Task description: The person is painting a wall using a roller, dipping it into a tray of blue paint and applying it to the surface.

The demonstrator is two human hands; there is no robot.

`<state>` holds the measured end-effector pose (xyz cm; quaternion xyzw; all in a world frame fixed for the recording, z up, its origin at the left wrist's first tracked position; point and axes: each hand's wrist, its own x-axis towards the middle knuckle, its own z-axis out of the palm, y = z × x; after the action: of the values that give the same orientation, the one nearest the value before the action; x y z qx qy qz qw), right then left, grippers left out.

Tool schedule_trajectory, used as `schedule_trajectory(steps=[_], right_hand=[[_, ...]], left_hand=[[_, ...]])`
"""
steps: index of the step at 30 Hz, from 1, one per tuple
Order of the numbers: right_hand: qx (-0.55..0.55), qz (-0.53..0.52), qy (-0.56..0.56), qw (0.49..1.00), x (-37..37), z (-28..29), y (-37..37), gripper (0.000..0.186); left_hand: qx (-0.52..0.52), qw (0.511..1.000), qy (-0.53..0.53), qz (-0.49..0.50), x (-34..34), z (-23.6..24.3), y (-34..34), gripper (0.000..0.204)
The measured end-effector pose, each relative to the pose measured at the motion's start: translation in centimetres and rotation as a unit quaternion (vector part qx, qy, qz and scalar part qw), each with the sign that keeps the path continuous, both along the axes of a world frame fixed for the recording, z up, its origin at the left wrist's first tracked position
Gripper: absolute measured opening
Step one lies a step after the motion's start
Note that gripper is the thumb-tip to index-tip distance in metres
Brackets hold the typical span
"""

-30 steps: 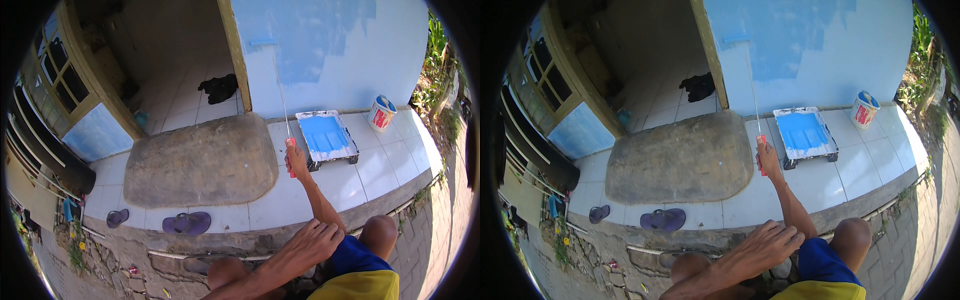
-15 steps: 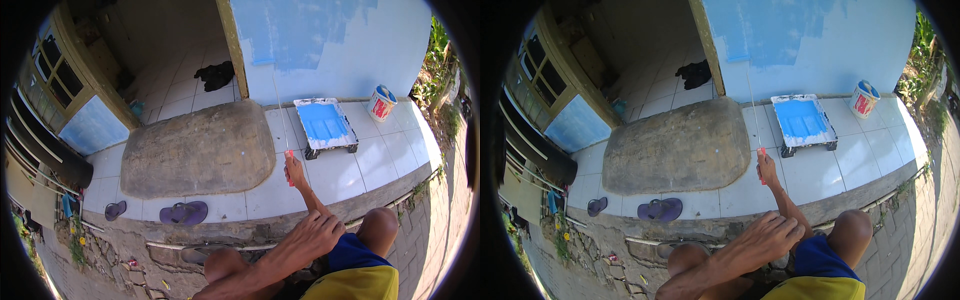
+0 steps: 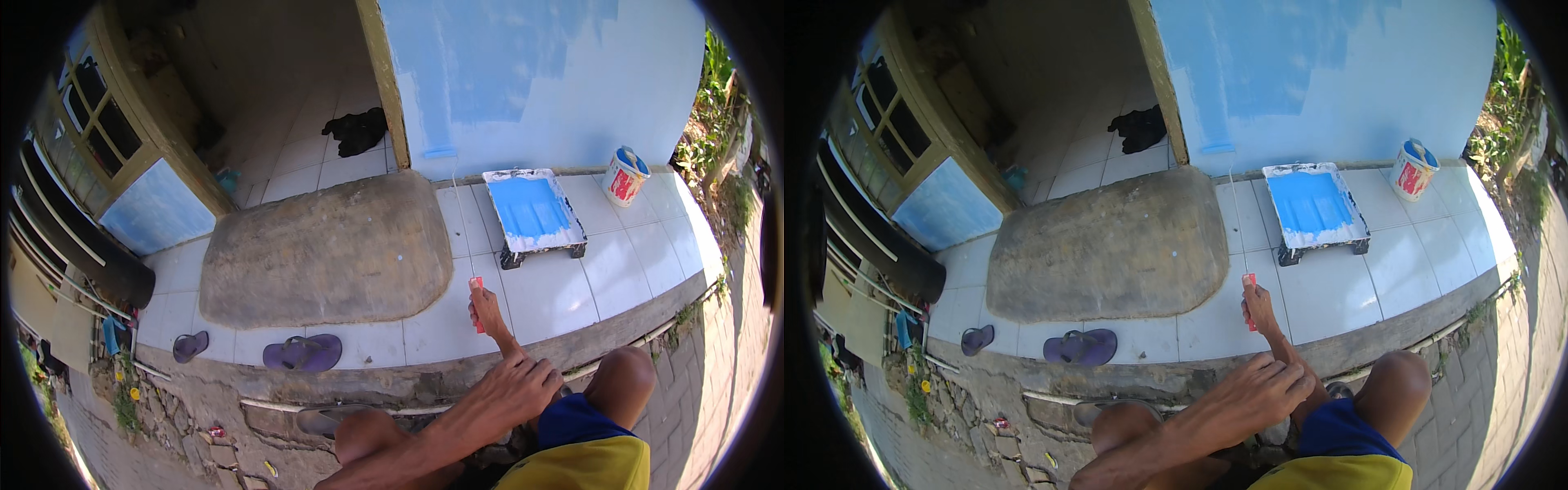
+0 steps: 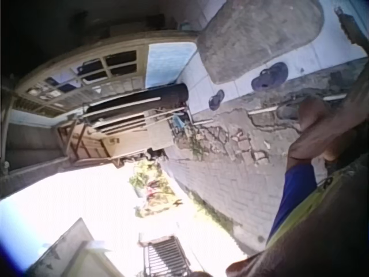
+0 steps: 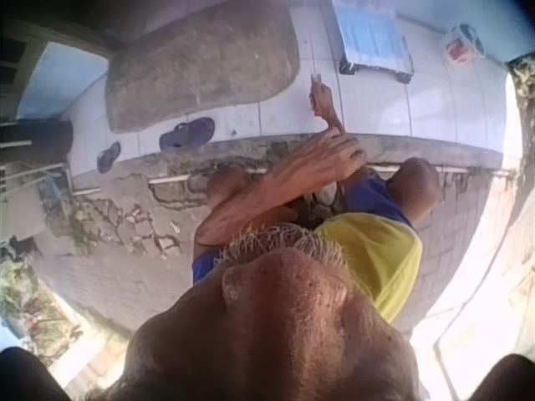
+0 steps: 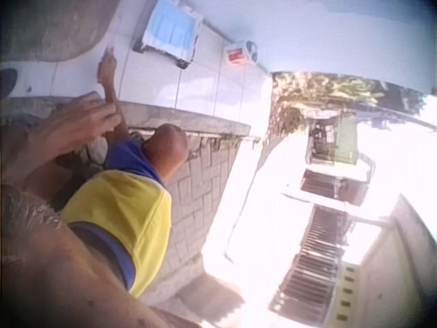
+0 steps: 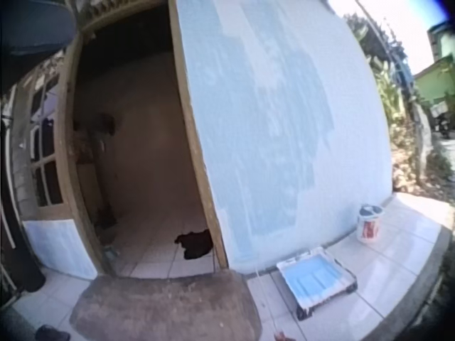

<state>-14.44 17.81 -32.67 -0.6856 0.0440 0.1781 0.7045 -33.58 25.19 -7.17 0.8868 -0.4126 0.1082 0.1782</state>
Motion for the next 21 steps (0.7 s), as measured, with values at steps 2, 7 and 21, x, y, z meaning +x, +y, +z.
schedule_trajectory(steps=[2,7,21], right_hand=[[0.027,0.012,0.02,0.999,-1.1,0.8,-0.5,0.051],[0.288,0.155,0.033,0.945,-1.7,6.6,0.6,0.041],[0.097,0.062,-0.219,0.969,2.9,12.9,4.6,0.04]], left_hand=[[0.011,1.0,0.011,-0.005,0.0,1.4,-0.2,0.036],[-0.047,0.999,0.02,0.008,-0.6,2.4,0.7,0.035],[-0.069,0.998,0.005,0.0,-0.3,2.2,0.7,0.03]])
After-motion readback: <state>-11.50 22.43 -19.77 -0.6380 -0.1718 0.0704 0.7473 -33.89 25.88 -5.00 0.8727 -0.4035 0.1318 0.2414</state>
